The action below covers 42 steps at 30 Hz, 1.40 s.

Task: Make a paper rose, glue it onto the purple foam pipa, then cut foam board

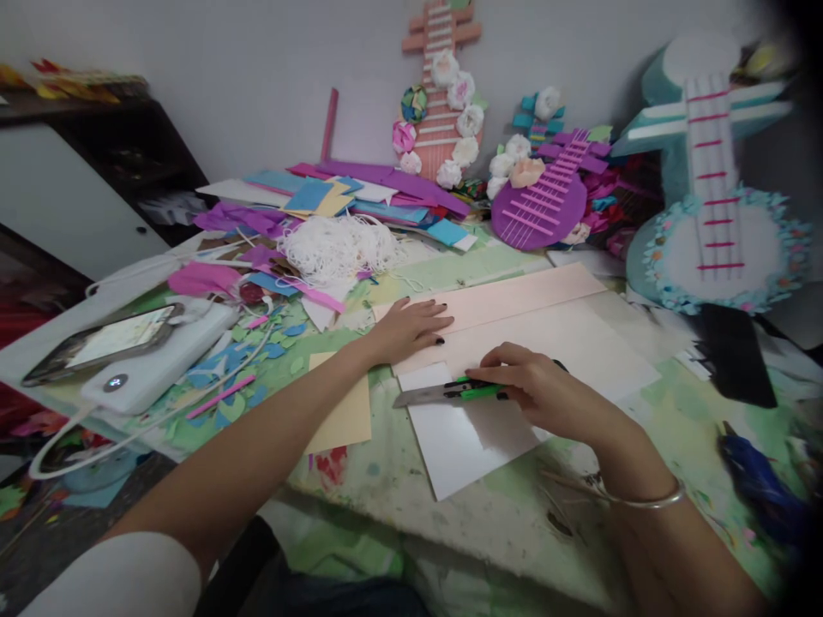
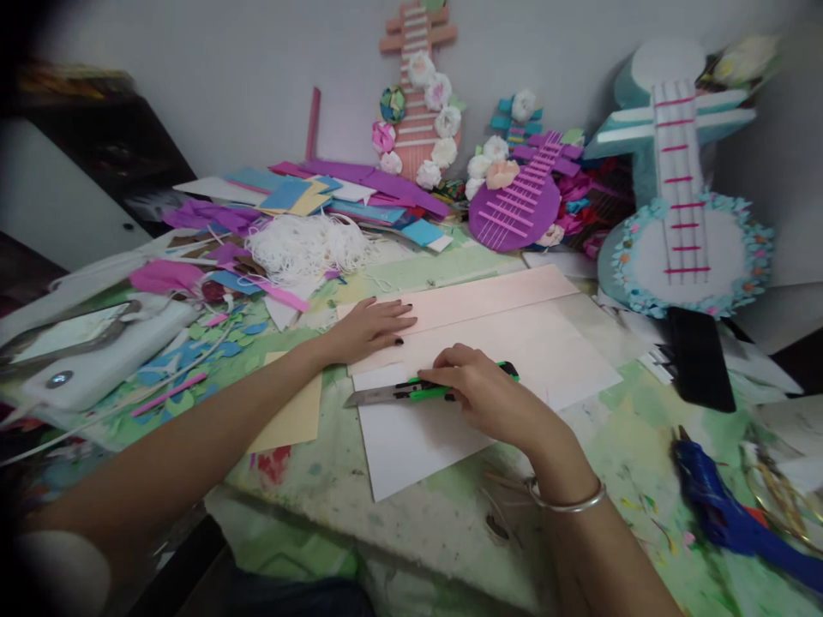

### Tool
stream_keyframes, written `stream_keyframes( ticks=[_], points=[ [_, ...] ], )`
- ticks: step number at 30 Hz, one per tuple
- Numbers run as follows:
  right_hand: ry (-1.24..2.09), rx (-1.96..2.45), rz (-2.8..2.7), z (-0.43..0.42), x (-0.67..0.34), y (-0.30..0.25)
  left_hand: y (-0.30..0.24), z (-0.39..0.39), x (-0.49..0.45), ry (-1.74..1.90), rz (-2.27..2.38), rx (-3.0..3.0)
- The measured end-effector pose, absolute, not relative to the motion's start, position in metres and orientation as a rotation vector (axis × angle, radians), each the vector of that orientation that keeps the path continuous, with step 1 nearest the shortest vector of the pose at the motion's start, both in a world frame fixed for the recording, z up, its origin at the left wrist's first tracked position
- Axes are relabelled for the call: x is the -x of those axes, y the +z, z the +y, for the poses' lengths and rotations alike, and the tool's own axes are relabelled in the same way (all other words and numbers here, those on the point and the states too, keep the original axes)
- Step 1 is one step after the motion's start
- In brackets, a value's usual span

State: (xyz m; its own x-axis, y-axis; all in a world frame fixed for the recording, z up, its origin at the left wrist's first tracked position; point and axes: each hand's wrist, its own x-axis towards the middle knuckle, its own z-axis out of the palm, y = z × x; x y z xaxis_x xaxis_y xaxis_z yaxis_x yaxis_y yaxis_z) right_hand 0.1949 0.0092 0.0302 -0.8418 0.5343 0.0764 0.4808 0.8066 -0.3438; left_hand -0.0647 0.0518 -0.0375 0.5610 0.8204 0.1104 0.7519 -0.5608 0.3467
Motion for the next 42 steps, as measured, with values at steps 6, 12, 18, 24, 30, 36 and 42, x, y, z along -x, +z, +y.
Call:
stream_keyframes(
  ticks=[6, 12, 18, 24, 30, 36, 42],
  points=[
    [0.447, 0.978, -2.548, 0.018, -0.223, 0.047, -0.036, 0.056, 0.075, 0.908, 1.300, -2.179],
    [0.570, 1.173, -2.024, 0.026, -0.272, 0.024, -0.029, 0.060, 0.100, 0.864, 1.655, -2.025],
    [1.056, 1.090, -1.184, 0.029, -0.300, -0.005, -0.028, 0.067, 0.113, 0.790, 1.693, -1.984],
    [1.436, 0.936, -0.855, 0.023, -0.288, 0.008, -0.025, 0.067, 0.115, 0.805, 1.672, -1.926],
    [1.480, 0.875, -0.782, 0.017, -0.280, 0.013, -0.016, 0.060, 0.112, 0.849, 1.721, -1.918],
    [1.642, 0.906, -0.717, 0.017, -0.276, 0.010, -0.016, 0.068, 0.111, 0.916, 1.750, -1.927],
    [1.578, 0.992, -0.828, 0.014, -0.265, 0.007, -0.019, 0.068, 0.111, 0.977, 1.733, -1.969]
  ],
)
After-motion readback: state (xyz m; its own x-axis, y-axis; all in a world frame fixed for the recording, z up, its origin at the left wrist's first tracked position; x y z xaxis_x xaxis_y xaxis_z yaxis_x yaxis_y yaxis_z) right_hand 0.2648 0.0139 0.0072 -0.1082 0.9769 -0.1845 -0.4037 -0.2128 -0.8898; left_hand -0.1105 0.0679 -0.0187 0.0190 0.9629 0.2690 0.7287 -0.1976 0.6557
